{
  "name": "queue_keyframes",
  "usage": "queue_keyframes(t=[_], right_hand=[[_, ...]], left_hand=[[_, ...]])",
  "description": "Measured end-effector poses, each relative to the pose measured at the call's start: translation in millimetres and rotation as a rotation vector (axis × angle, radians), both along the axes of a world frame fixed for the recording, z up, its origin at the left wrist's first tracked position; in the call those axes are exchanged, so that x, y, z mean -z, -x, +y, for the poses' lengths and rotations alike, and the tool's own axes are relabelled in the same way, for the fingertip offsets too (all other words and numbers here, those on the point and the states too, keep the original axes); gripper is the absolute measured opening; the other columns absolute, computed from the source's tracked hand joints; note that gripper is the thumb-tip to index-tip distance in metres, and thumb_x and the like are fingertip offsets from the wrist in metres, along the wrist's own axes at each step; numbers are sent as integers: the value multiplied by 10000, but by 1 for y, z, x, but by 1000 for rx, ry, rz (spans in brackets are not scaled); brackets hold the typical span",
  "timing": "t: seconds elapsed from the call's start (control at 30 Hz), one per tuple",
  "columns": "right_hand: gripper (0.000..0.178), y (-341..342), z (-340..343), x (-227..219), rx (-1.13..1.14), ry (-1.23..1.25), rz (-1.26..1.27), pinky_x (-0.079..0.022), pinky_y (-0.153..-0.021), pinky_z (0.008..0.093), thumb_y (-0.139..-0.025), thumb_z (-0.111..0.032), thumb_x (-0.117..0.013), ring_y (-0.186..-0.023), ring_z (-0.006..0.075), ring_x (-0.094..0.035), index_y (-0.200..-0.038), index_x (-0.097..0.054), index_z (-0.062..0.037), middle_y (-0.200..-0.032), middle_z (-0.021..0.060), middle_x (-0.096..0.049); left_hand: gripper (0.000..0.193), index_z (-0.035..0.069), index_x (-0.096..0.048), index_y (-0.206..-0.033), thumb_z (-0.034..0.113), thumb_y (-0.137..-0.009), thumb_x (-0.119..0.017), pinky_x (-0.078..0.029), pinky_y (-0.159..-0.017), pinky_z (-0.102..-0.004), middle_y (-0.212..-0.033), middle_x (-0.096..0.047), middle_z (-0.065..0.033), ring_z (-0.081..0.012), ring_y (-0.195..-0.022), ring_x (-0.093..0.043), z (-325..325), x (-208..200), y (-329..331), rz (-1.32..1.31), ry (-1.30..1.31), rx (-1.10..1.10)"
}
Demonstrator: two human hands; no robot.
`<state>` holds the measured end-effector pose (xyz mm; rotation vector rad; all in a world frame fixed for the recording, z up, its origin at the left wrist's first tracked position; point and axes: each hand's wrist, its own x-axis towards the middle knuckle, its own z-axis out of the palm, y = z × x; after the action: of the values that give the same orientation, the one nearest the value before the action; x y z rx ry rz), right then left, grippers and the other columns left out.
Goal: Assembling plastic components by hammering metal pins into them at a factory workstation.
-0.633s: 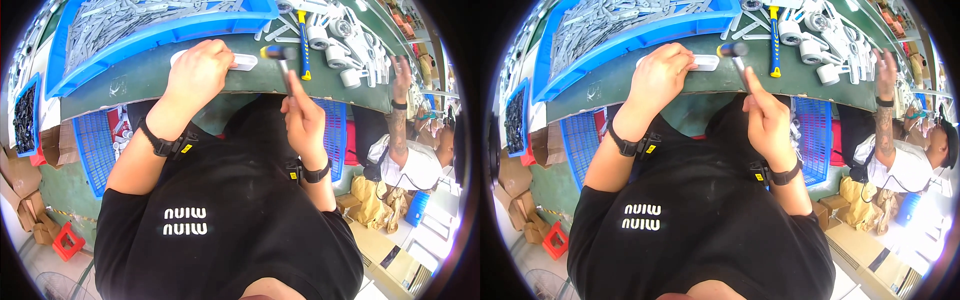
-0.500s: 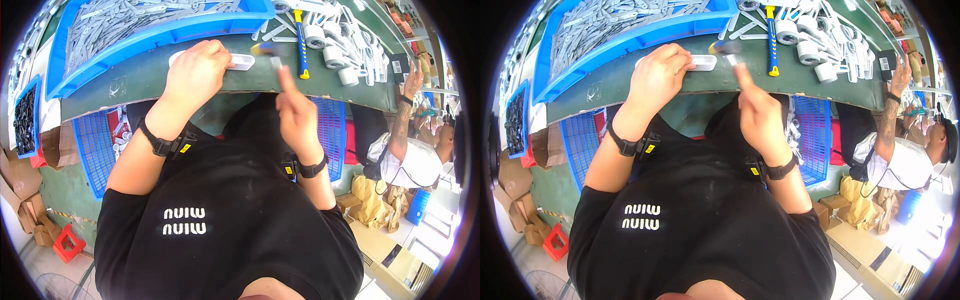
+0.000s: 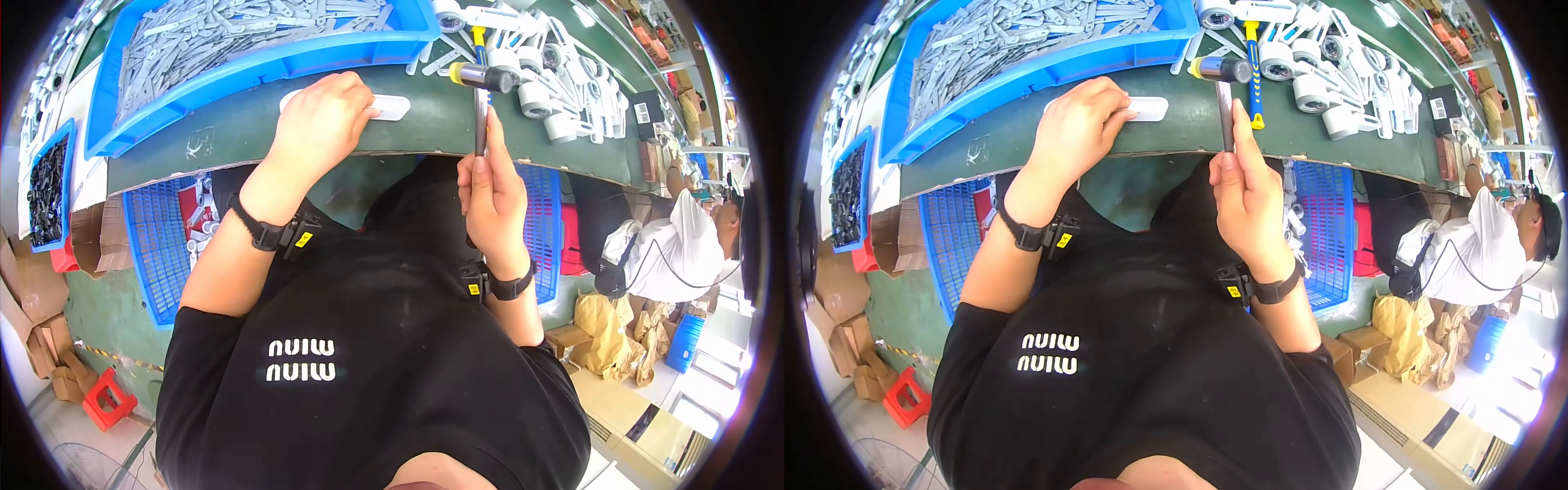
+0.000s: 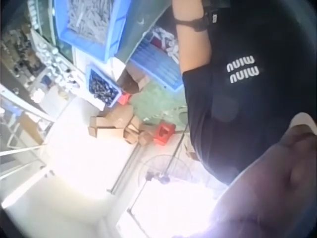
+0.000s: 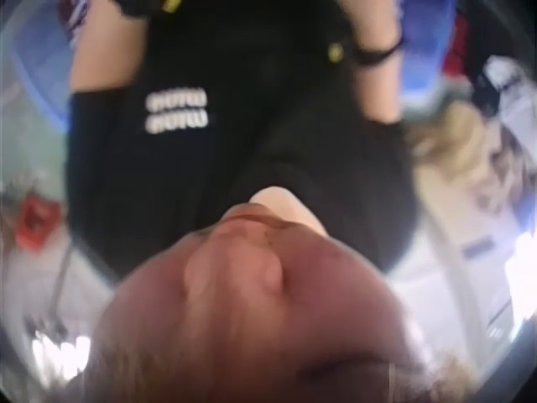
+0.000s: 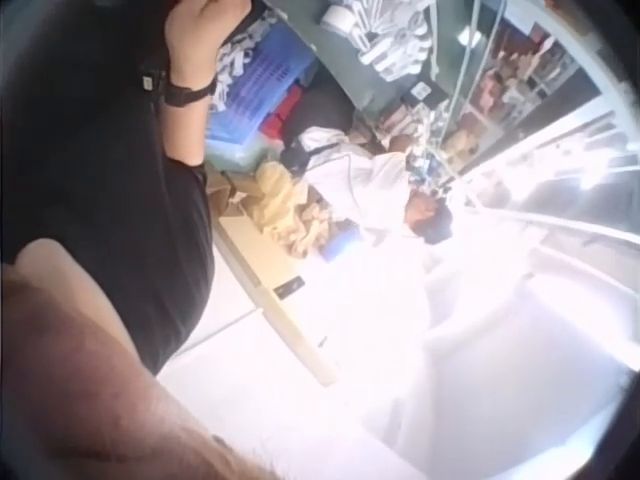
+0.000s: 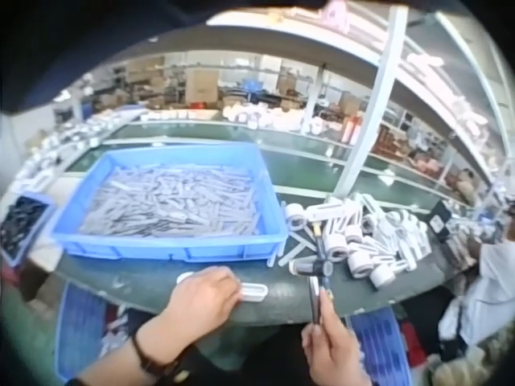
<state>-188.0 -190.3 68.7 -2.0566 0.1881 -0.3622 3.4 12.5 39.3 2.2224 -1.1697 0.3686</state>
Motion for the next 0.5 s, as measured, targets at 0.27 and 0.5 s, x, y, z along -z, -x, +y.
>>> queue_keyframes(t=[0.27, 0.5], right_hand=[[777, 22, -7, 6, -71, -451, 165, -450, -584, 225, -1136, -123, -601, -663, 43, -509, -1795, -196, -60, -898, -3, -626], [672, 23, -12, 16, -55, -522, 127, -435, -574, 220, -1115, -68, -615, -668, 32, -516, -1739, -368, -35, -918, -11, -625]], left_hand=[[314, 31, -796, -1123, -30, -822, -731, -580, -984, -474, -1150, -718, -116, -334, -1122, -697, -2, -24, 17, -129, -147, 268], [341, 18, -801, -1099, -42, -769, -739, -567, -1063, -462, -1357, -723, -121, -321, -1257, -681, 17, -27, 13, -155, -72, 306]])
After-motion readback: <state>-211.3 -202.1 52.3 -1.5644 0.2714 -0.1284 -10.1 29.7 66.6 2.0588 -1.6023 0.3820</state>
